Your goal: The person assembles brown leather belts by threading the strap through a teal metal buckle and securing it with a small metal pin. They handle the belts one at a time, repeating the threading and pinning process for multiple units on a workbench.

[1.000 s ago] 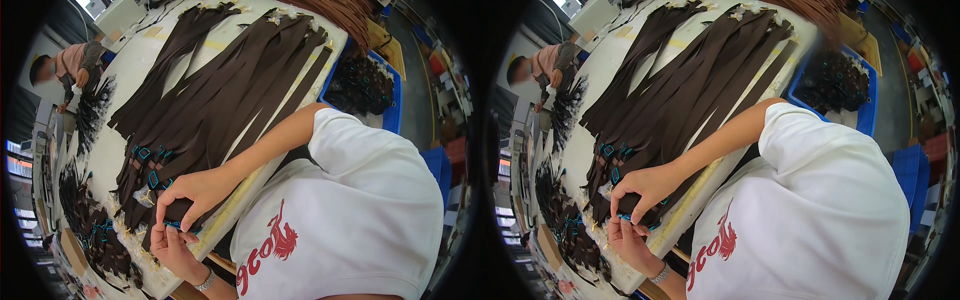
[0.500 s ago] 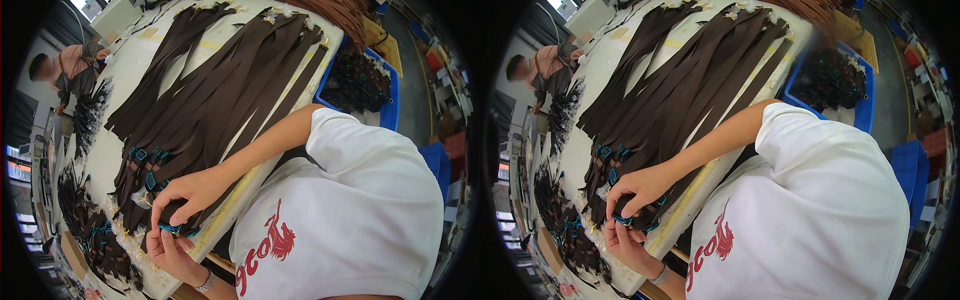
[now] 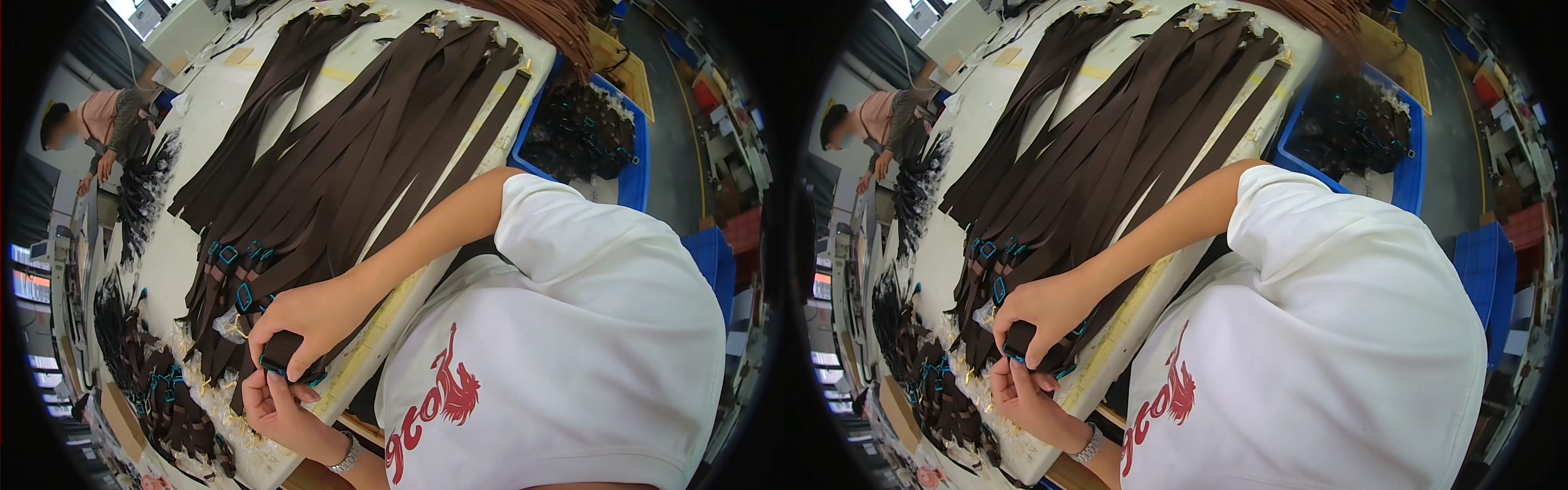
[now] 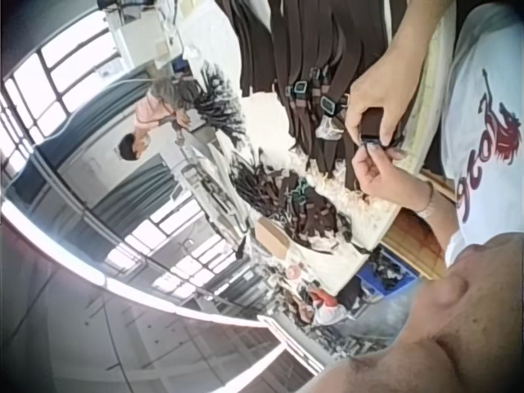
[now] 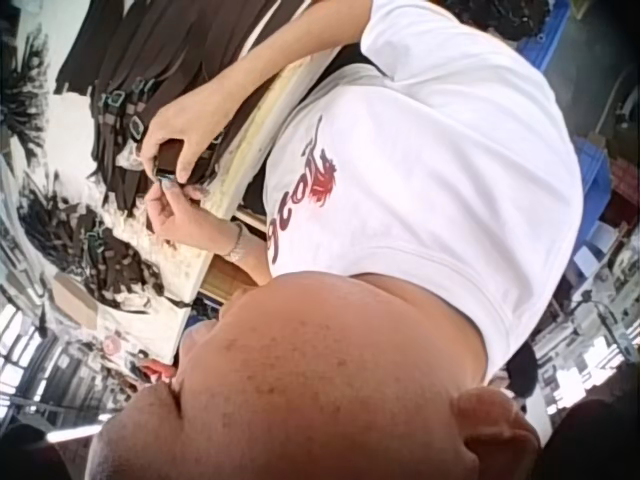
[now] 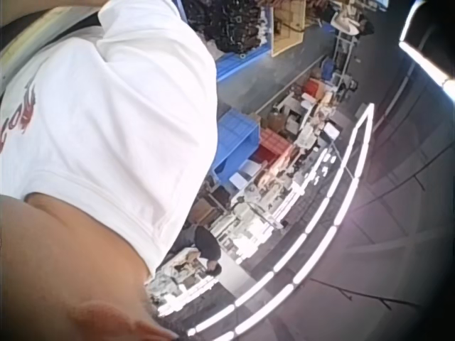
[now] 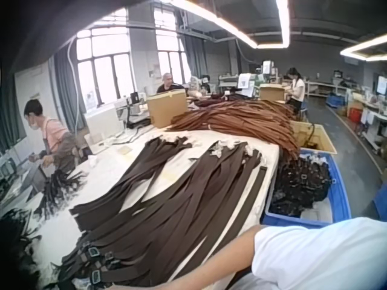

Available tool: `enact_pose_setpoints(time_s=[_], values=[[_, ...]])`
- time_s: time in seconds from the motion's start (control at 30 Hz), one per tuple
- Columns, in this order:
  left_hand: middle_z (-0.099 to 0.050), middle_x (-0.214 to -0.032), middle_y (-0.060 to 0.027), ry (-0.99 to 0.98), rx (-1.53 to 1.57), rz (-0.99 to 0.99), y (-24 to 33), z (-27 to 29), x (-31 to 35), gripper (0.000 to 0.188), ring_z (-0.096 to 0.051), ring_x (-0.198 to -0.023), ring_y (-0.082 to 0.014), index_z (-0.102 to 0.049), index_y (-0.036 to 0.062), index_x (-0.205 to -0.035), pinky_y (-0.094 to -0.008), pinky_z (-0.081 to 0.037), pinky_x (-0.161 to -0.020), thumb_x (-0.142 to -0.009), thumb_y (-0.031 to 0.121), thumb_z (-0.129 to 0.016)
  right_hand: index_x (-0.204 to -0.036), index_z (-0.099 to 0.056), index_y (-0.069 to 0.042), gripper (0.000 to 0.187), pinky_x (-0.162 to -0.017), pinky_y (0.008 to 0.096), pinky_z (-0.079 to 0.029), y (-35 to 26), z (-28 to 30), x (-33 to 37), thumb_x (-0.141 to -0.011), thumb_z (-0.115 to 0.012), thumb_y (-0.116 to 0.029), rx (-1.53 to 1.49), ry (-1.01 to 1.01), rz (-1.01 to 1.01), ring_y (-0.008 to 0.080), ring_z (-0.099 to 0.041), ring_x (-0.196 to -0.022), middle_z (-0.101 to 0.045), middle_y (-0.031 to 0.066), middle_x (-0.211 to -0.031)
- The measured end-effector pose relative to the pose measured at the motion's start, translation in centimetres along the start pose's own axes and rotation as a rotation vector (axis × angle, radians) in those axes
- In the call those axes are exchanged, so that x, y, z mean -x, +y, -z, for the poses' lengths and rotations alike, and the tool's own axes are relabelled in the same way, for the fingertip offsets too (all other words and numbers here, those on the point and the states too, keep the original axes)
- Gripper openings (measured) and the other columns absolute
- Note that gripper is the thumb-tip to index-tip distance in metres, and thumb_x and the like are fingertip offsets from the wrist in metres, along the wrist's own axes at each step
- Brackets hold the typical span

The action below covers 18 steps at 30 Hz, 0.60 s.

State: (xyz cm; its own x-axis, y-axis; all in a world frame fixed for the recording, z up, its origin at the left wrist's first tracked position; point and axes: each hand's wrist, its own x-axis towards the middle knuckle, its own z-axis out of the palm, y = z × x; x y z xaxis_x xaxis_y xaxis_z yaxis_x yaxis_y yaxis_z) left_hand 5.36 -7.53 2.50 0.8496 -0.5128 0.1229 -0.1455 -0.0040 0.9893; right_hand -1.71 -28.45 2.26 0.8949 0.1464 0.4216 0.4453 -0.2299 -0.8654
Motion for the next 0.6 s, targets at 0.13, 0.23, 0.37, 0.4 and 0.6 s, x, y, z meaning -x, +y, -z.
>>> enact_pose_setpoints(time_s=[0.13, 0.23, 0.37, 0.4, 0.6], values=[[-0.064, -0.073, -0.0053, -0.084, 0.046, 0.037, -0.5, 0.0, -0.1, 0.015, -0.050, -0.050, -0.0066, -0.064, -0.0032, -0.112, -0.0242, -0.044, -0.046, -0.105, 0.010, -0.063, -0.111, -0.069, 0.000, 0.038, -0.076, 0.0423, -0.056, 0.3, -1.5, 0.5, -0.083, -0.079, -0.024, 0.132, 0.121, 0.029, 0.0340, -0.072, -0.087, -0.073, 0.0158, -0.090], [-0.063, -0.073, -0.0043, -0.045, 0.062, 0.001, 0.1, -1.0, 0.1, 0.019, -0.052, -0.055, -0.0070, -0.064, -0.0037, -0.115, -0.0245, -0.045, -0.050, -0.105, 0.011, -0.065, -0.105, -0.070, 0.002, 0.038, -0.074, 0.0434, -0.057, 0.8, -1.6, 0.4, -0.080, -0.079, -0.026, 0.238, 0.200, 0.066, 0.0357, -0.073, -0.083, -0.074, 0.0153, -0.084], [-0.064, -0.078, -0.0082, -0.089, -0.011, 0.000, -0.3, -0.2, -0.5, 0.022, -0.058, -0.056, -0.0117, -0.059, -0.0054, -0.118, -0.0261, -0.048, -0.053, -0.101, 0.006, -0.066, -0.102, -0.069, 0.004, 0.038, -0.075, 0.0438, -0.057, 1.0, -1.8, 0.3, -0.079, -0.079, -0.024, 0.237, 0.210, 0.122, 0.0363, -0.073, -0.084, -0.073, 0.0176, -0.085], [-0.064, -0.080, -0.0081, -0.124, 0.025, -0.004, -0.4, 0.2, -0.7, 0.022, -0.057, -0.056, -0.0118, -0.059, -0.0054, -0.118, -0.0262, -0.048, -0.053, -0.100, 0.006, -0.066, -0.102, -0.069, 0.004, 0.037, -0.076, 0.0439, -0.057, 1.0, -1.7, 0.2, -0.079, -0.078, -0.024, 0.193, 0.207, 0.129, 0.0364, -0.073, -0.085, -0.073, 0.0186, -0.087], [-0.063, -0.080, -0.0071, -0.180, 0.139, 0.059, -0.6, 0.2, -1.0, 0.023, -0.057, -0.058, -0.0117, -0.058, -0.0046, -0.118, -0.0267, -0.048, -0.054, -0.100, 0.007, -0.067, -0.108, -0.064, 0.005, 0.035, -0.083, 0.0452, -0.055, 1.8, -1.8, 0.3, -0.083, -0.076, -0.018, 0.220, 0.175, 0.121, 0.0378, -0.070, -0.095, -0.071, 0.0210, -0.098]])
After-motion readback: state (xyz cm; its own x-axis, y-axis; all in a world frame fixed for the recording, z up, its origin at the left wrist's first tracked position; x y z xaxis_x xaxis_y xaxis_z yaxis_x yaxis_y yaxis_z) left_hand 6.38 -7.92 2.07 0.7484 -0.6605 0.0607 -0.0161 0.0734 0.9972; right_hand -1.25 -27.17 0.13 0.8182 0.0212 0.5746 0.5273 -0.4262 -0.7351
